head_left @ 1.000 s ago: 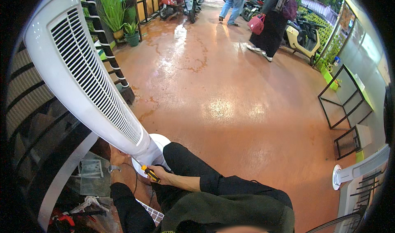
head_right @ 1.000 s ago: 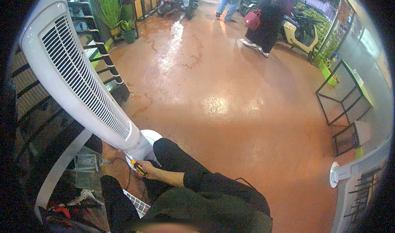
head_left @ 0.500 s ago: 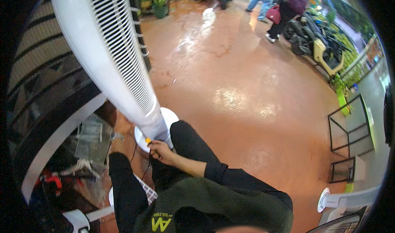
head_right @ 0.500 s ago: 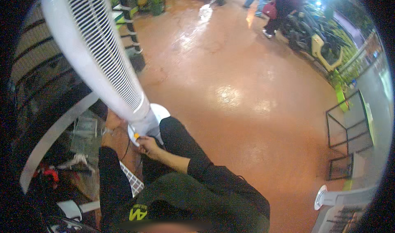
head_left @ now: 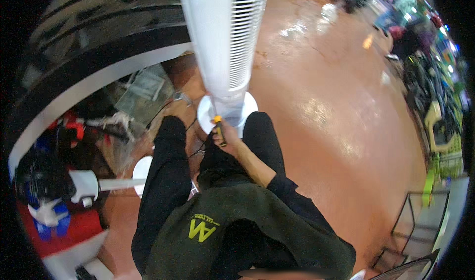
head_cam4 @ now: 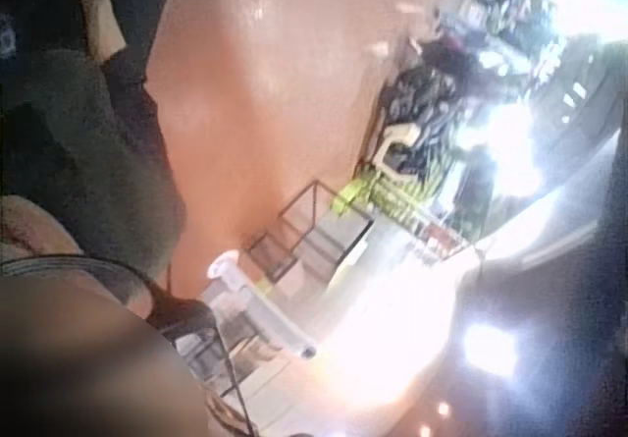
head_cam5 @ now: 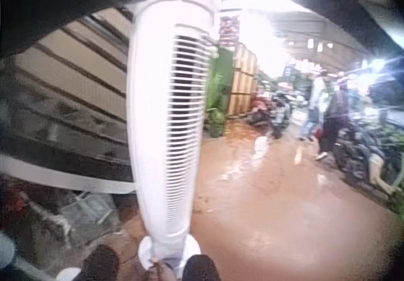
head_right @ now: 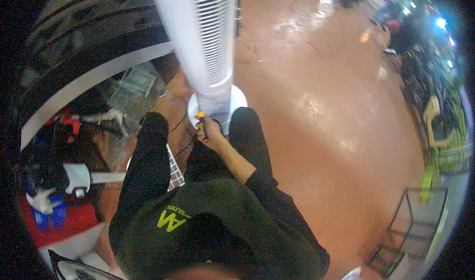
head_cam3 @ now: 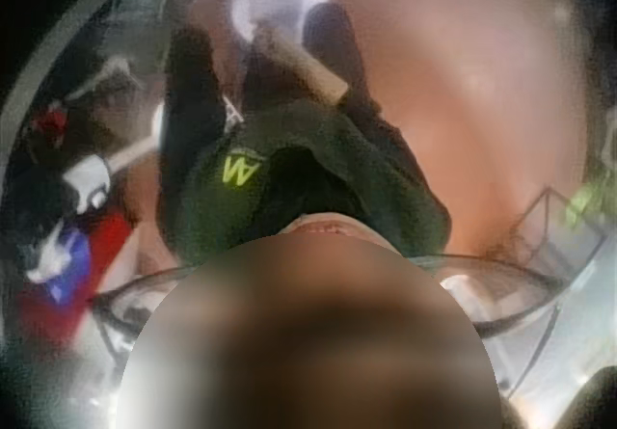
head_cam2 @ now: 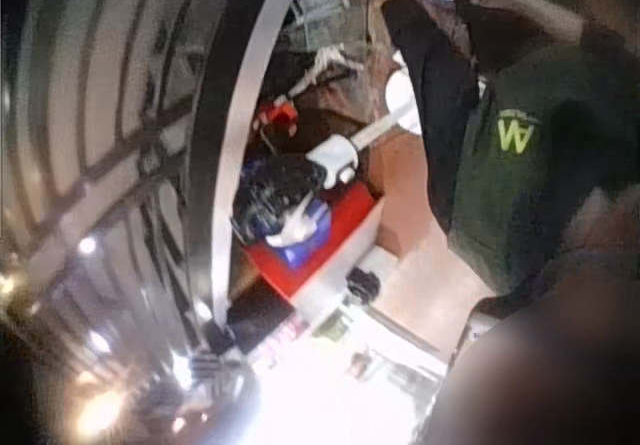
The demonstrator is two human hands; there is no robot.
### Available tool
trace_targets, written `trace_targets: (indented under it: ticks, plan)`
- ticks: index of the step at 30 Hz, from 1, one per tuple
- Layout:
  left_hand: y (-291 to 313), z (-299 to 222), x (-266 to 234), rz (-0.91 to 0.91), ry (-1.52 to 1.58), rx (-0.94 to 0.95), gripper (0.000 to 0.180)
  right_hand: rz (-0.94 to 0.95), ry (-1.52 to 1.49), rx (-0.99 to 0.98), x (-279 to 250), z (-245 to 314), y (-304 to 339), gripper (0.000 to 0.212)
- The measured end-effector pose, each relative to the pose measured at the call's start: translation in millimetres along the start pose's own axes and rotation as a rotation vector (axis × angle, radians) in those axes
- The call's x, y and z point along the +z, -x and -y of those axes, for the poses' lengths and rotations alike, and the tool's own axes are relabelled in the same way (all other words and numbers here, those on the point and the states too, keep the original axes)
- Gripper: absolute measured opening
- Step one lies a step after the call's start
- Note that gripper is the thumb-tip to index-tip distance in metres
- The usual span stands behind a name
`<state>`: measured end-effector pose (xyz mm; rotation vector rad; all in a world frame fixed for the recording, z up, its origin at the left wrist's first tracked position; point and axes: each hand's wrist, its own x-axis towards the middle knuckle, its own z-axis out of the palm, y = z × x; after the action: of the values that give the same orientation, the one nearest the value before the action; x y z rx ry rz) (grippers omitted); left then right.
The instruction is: The person uses a screwdriver to tighten screws on the base and body of a white tower fan. The person remains seated on the floor throughout the clip, manipulating the tool to secure the fan components.
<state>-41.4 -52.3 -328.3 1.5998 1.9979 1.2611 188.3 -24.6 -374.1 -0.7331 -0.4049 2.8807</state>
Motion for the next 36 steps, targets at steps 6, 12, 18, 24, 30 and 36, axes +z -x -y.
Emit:
trace_targets:
  ticks: [6,12,18,24,30,36]
  plan:
    - [-11,-7,2,-0.011,0.004,-0.028,0.116,-0.525,0.918,-0.59,7,-21,-19,0.031]
    - [-20,-6,3,-0.011,0.006,-0.044,0.115,-0.544,1.144,-0.697,2,-18,-25,0.027]
    - [-2,-3,-1,-0.027,-0.008,-0.088,0.113,-0.087,0.029,-0.156,0,-6,-16,0.026]
    - [8,-1,-4,-0.037,-0.019,-0.117,0.112,-0.496,1.169,-0.601,-2,-14,-18,0.029]
    - [4,2,-4,-0.006,-0.047,-0.144,0.111,-0.608,1.414,-0.662,10,-6,-10,0.03]
    - [-24,-3,-1,0.04,-0.059,-0.135,0.11,-0.067,0.148,-0.16,-4,8,-7,0.033]
